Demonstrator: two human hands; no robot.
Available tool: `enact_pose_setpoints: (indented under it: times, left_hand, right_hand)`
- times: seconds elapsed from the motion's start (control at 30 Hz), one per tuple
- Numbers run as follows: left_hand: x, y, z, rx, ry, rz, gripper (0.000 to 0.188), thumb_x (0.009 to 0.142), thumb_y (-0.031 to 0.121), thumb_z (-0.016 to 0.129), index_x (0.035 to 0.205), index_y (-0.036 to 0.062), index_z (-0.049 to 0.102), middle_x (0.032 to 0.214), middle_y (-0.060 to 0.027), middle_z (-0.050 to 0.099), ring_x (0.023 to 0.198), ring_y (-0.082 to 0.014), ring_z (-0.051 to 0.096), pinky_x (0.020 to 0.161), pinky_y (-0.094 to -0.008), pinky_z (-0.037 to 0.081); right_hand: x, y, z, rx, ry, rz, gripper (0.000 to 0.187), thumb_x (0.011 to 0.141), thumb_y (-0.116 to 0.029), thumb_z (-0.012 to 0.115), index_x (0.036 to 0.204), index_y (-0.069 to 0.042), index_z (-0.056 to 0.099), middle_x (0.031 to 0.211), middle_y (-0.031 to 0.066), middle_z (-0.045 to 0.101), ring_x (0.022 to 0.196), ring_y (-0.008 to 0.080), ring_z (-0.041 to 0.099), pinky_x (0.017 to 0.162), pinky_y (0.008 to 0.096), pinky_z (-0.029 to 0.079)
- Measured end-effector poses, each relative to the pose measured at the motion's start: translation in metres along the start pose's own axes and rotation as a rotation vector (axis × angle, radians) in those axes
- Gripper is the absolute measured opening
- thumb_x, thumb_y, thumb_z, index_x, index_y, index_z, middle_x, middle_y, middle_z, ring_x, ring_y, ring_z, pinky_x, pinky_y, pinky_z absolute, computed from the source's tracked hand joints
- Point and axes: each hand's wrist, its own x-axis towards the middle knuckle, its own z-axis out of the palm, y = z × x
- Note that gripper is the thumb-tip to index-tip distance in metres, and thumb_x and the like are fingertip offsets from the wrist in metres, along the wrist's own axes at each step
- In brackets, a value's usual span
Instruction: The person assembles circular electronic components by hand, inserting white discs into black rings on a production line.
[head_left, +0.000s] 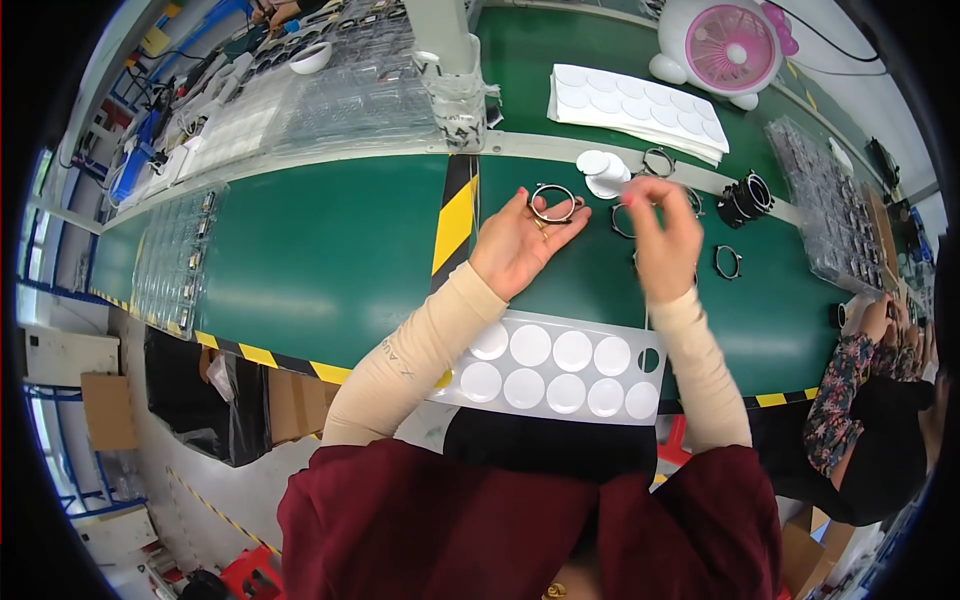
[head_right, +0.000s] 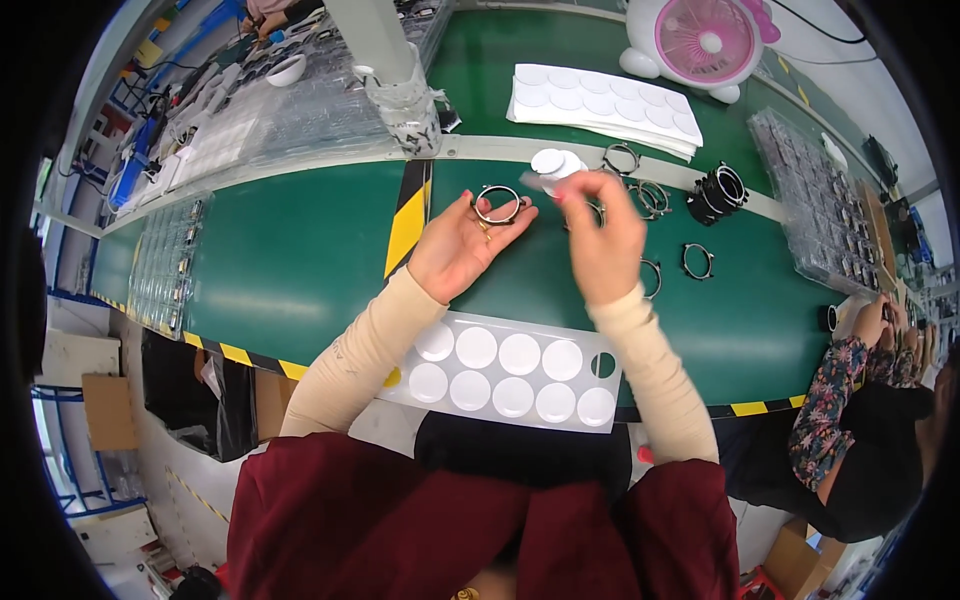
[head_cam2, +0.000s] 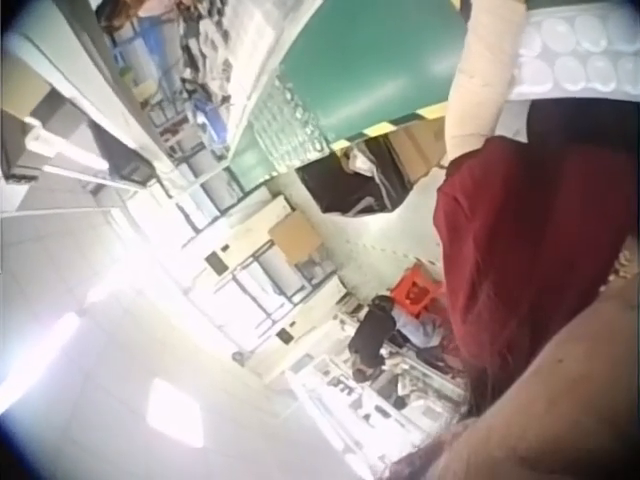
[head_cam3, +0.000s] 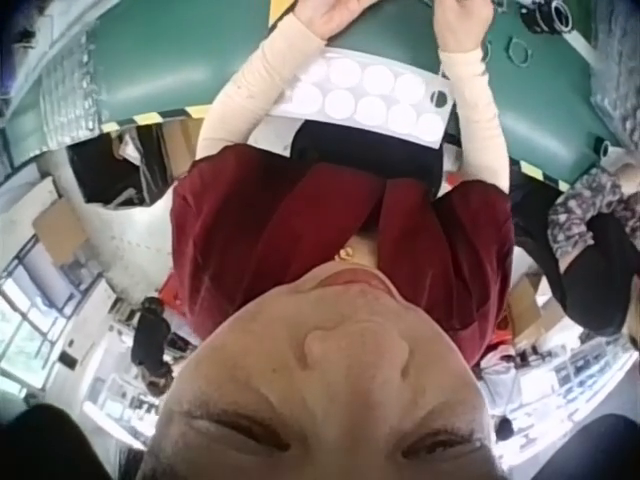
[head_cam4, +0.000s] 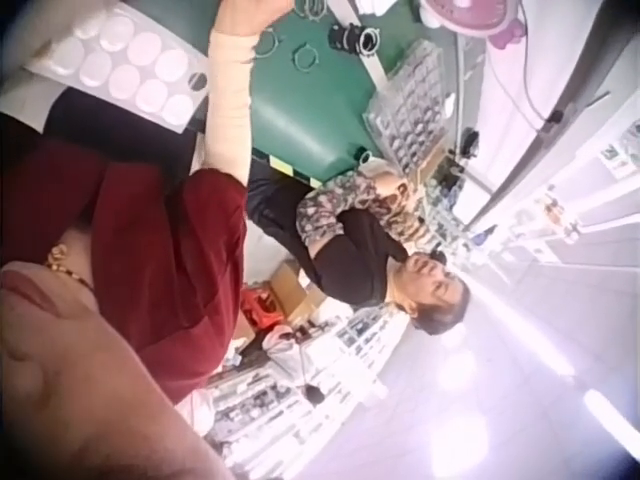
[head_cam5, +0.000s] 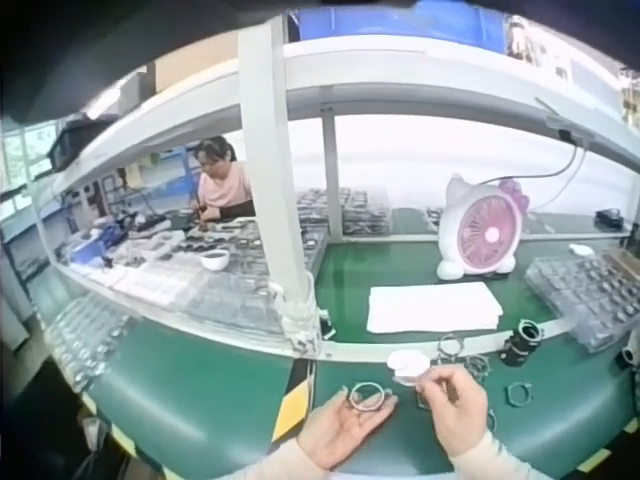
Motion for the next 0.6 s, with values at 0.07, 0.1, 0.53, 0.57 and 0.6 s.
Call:
enact_pose_setpoints:
  times: [0.07, 0.1, 0.53, 0.57, 0.6]
  left_hand:
    - [-0.001, -0.001, 0.001, -0.008, -0.016, -0.002, 0.029, 0.095, 0.021, 0.026, 0.078, 0.0011, 0.038, 0.101, -0.0259, 0.050, 0.109, -0.0399, 0.044, 0.100, -0.0465, 0.034]
    - [-0.003, 0.000, 0.000, -0.015, -0.024, -0.007, 0.027, 0.095, 0.019, 0.027, 0.078, 0.0013, 0.039, 0.102, -0.0262, 0.050, 0.110, -0.0396, 0.044, 0.100, -0.0468, 0.034]
    - [-0.007, -0.010, 0.000, 0.173, -0.143, -0.224, 0.017, 0.091, 0.017, 0.038, 0.093, 0.0028, 0.047, 0.104, -0.0137, 0.053, 0.108, -0.0253, 0.048, 0.098, -0.0412, 0.035]
    - [-0.008, -0.012, 0.002, 0.228, -0.191, -0.309, 0.021, 0.092, 0.020, 0.038, 0.098, 0.0020, 0.047, 0.108, -0.0141, 0.053, 0.108, -0.0254, 0.048, 0.098, -0.0409, 0.035]
    - [-0.011, -0.015, 0.004, 0.274, -0.184, -0.350, 0.033, 0.093, 0.029, 0.040, 0.110, 0.0012, 0.042, 0.121, -0.0194, 0.045, 0.115, -0.0282, 0.044, 0.099, -0.0417, 0.034]
  right_hand:
    - [0.032, 0.007, -0.003, -0.195, 0.046, -0.058, 0.014, 0.081, -0.009, 0.059, 0.090, 0.001, 0.058, 0.080, 0.0071, 0.061, 0.075, 0.0125, 0.056, 0.067, 0.0240, 0.044]
    - [0.047, 0.015, -0.001, -0.245, 0.028, -0.085, 0.015, 0.082, -0.012, 0.059, 0.090, 0.000, 0.059, 0.079, 0.0083, 0.062, 0.074, 0.0128, 0.056, 0.067, 0.0243, 0.044]
    - [-0.005, -0.004, -0.002, -0.454, -0.505, -0.283, 0.050, 0.065, -0.016, 0.070, 0.110, -0.004, 0.053, 0.097, 0.0120, 0.058, 0.091, 0.0294, 0.054, 0.077, 0.0355, 0.043]
    - [-0.009, -0.005, -0.009, -0.478, -0.474, -0.299, 0.050, 0.065, -0.015, 0.070, 0.110, -0.004, 0.053, 0.097, 0.0115, 0.058, 0.089, 0.0284, 0.054, 0.076, 0.0355, 0.043]
    - [-0.006, -0.004, -0.021, -0.571, -0.361, -0.385, 0.050, 0.066, -0.016, 0.071, 0.110, -0.004, 0.053, 0.098, 0.0115, 0.058, 0.088, 0.0276, 0.054, 0.075, 0.0358, 0.043]
